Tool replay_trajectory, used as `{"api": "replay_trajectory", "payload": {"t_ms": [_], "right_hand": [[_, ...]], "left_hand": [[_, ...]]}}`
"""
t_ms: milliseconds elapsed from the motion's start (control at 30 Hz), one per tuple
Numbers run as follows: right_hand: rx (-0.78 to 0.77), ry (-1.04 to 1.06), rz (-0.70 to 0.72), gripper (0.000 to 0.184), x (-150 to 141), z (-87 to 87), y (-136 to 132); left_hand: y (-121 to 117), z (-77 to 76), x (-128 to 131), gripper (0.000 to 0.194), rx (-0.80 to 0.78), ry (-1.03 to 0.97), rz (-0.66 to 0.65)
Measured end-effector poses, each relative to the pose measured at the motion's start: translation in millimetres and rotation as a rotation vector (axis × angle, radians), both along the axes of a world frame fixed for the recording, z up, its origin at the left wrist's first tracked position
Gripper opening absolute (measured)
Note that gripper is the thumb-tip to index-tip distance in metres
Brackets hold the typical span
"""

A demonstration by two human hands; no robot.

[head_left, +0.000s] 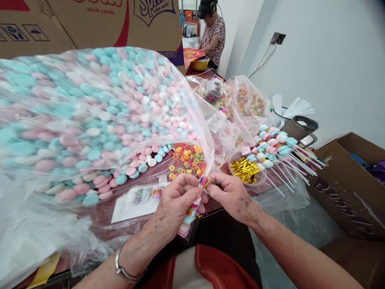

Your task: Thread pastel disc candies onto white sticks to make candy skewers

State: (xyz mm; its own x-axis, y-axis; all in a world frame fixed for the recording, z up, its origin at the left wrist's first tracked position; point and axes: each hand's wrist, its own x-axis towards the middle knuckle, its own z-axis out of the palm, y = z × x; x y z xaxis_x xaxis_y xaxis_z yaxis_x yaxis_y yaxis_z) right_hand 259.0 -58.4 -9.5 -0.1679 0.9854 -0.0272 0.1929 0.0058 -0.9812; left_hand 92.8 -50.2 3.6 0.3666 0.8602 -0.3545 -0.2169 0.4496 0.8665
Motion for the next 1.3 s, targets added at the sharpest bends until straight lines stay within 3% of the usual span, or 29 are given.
{"api": "replay_trajectory", "payload": {"t_ms": [133,200,300,367,433,500,633,800,900,967,1033,1167,1300], "right_hand": [[0.107,-0.134,-0.002,0.016,-3.9,-3.0,-2.3],[0.319,-0.31,-0.022,0.017,-6.2,-5.7,-4.1],[0.77,-0.663,-0.034,0.023,-7.2,-7.5,-5.1],[0.987,-0.833,0.041,0.027,-4.7,-5.7,-2.5],[1.127,-0.872,0.159,0.029,0.3,-2.1,2.9],[1.189,-0.841,0.269,0.032,6.5,1.9,9.4],[1.144,-0.836,0.437,0.03,15.2,8.8,16.6],[1.279,-0.866,0.505,0.021,17.3,20.2,13.3],[1.276,-0.919,0.584,0.023,15.8,27.2,8.5],[1.256,-0.949,0.584,0.024,12.4,29.2,3.7],[1.215,-1.003,0.508,0.024,6.1,27.4,-1.4],[1.036,-1.066,0.104,0.025,-13.5,11.3,-1.5],[0.733,-0.666,-0.213,0.021,-30.3,-5.1,15.9]], "left_hand": [[1.4,2.7,0.7,0.018,0.027,0.082,0.078],[4.1,2.8,0.6,0.018,0.012,0.092,0.108],[9.2,-0.5,0.3,0.018,-0.031,0.084,0.125],[11.9,-3.5,0.0,0.017,-0.051,0.084,0.1],[14.0,-5.1,-0.8,0.014,-0.061,0.092,0.038],[15.8,-4.6,-2.3,0.011,-0.084,0.102,-0.053],[21.4,-2.4,-7.5,0.008,-0.177,0.086,-0.258],[30.7,-2.1,-14.8,0.009,-0.156,0.107,-0.487],[33.0,8.5,-16.9,0.012,-0.126,0.194,-0.602],[32.3,17.5,-17.0,0.009,-0.036,0.287,-0.65],[29.9,23.0,-16.1,0.008,0.188,0.477,-0.642],[21.1,17.5,-11.0,0.017,0.786,0.967,-0.334],[8.6,7.5,-8.9,0.022,1.245,1.081,0.002]]}}
